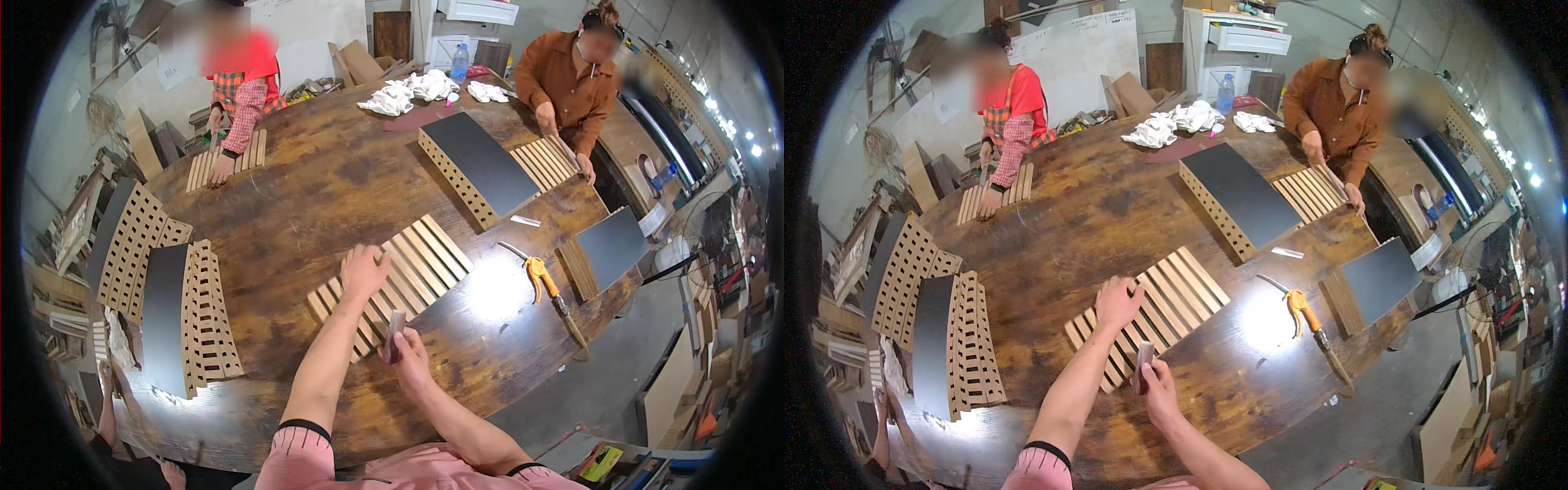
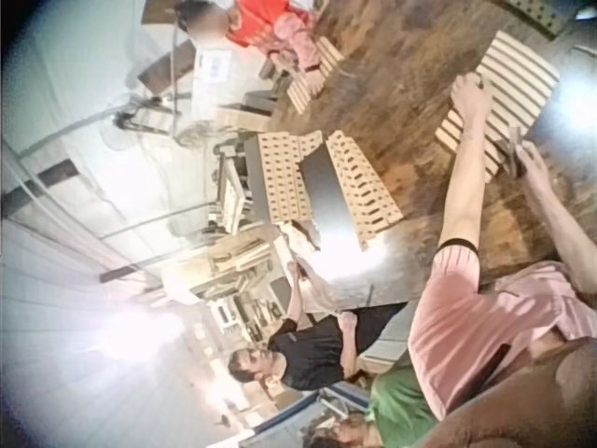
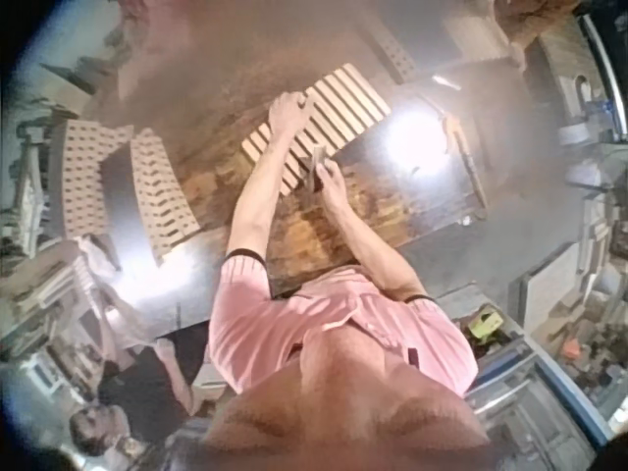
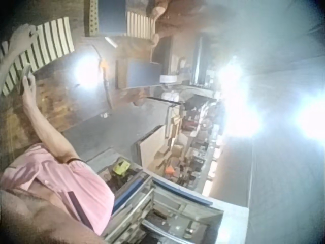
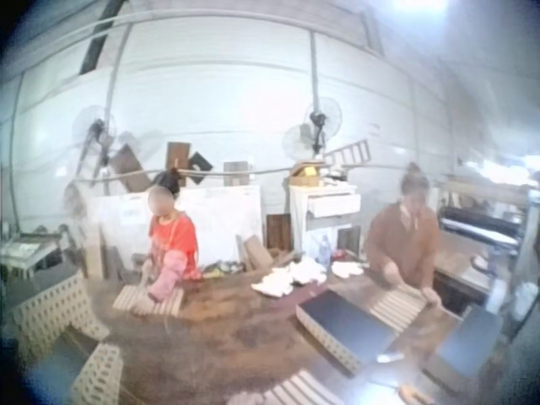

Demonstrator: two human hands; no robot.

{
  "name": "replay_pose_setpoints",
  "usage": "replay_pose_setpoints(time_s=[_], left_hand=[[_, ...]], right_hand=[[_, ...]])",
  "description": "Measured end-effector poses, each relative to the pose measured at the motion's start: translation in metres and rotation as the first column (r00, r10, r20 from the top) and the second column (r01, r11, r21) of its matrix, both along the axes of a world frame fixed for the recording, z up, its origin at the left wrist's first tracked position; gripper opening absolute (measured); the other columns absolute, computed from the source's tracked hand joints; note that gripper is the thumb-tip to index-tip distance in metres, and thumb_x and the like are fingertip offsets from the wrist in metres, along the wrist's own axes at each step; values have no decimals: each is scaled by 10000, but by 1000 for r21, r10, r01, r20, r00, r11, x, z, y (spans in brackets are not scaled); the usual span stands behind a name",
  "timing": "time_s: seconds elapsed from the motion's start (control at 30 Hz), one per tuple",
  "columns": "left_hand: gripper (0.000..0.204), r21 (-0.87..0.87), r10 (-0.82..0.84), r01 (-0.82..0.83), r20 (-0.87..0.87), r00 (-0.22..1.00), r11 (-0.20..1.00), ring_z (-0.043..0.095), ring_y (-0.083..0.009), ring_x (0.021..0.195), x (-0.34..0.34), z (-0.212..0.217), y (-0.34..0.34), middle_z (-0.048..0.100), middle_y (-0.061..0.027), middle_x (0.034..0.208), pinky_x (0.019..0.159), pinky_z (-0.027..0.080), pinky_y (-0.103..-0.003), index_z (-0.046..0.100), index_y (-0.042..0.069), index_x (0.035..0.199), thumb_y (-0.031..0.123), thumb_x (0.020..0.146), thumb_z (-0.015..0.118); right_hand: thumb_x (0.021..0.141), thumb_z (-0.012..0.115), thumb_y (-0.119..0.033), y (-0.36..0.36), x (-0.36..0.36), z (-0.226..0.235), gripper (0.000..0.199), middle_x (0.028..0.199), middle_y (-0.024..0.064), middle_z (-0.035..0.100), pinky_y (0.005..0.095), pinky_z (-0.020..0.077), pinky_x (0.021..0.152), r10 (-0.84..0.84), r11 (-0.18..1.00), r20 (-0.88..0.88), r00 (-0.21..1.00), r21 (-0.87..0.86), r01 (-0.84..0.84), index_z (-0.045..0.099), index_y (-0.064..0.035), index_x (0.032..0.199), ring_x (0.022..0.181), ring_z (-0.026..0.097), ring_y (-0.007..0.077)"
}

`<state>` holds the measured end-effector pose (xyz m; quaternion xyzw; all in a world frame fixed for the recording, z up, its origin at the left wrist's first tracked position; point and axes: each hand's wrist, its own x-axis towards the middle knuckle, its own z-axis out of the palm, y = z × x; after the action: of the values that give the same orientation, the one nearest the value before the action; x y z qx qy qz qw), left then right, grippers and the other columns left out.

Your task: The person wraps sandpaper around a small wooden block by hand, then sands the slats and edges of wooden panels using the sanding block.

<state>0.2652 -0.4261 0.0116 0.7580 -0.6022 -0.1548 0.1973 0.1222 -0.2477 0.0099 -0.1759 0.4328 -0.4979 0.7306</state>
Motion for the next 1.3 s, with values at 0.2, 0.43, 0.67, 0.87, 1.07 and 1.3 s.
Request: replay_pose_setpoints(time_s=[0.2, 0.43, 0.67, 0.87, 1.07, 1.3], left_hand=[[522, -111, -125, 136, 101, 987, 984, 428, -366, 1430, -5, -2, -23, 535, -173, 1481, 1224, 255, -524, 618, 84, 1389, 453, 1020, 596], [567, -72, -132, 141, 123, 984, 987, 319, -387, 1506, -84, 4, 90, 405, -215, 1576, 1258, 152, -585, 550, 39, 1437, 418, 1018, 607], [635, 83, -229, 222, 87, 969, 971, 131, -426, 1587, -122, 5, 202, 220, -252, 1676, 1286, 61, -614, 458, 42, 1531, 410, 1031, 597], [678, -140, -122, 143, 146, 982, 980, 170, -398, 1586, -60, -10, 140, 263, -213, 1680, 1279, 114, -613, 420, 64, 1564, 398, 1012, 629], [708, 96, -48, 18, 317, 947, 995, 259, -292, 1572, -35, -9, 135, 343, -137, 1660, 1263, 179, -586, 371, 168, 1602, 543, 1031, 556], [750, 178, 287, -371, 370, 883, 911, 373, -341, 1470, -11, 8, 170, 429, -164, 1565, 1161, 301, -573, 408, 170, 1581, 616, 999, 566]], right_hand=[[1105, 566, -235, -39, -11, -14, 199, 960, 30, 624, 321, 509, 745, 111, 994, 118, 987, -7, -111, 566, -77, 1227, 855, 617, 151], [1081, 615, -233, 44, -135, -6, 167, 1074, 30, 648, 316, 501, 844, 426, 904, -118, 897, 8, -428, 613, -93, 1172, 968, 609, 132], [1043, 668, -165, 86, -242, 28, 220, 1062, 3, 641, 268, 472, 870, 609, 786, -223, 761, 41, -617, 625, -39, 1218, 981, 580, 102], [1048, 651, -145, 68, -236, 26, 178, 1016, -5, 636, 261, 461, 867, 528, 817, -365, 767, -29, -576, 630, -48, 1196, 942, 571, 91], [999, 686, -150, 69, -184, 11, 171, 963, 109, 676, 293, 492, 809, 333, 721, -747, 576, -192, -666, 650, -44, 1128, 887, 630, 181], [948, 708, -166, 63, -189, 6, 205, 1201, 272, 695, 539, 486, 988, 60, 468, -853, 518, -435, -770, 663, -37, 1100, 1178, 635, 476]])
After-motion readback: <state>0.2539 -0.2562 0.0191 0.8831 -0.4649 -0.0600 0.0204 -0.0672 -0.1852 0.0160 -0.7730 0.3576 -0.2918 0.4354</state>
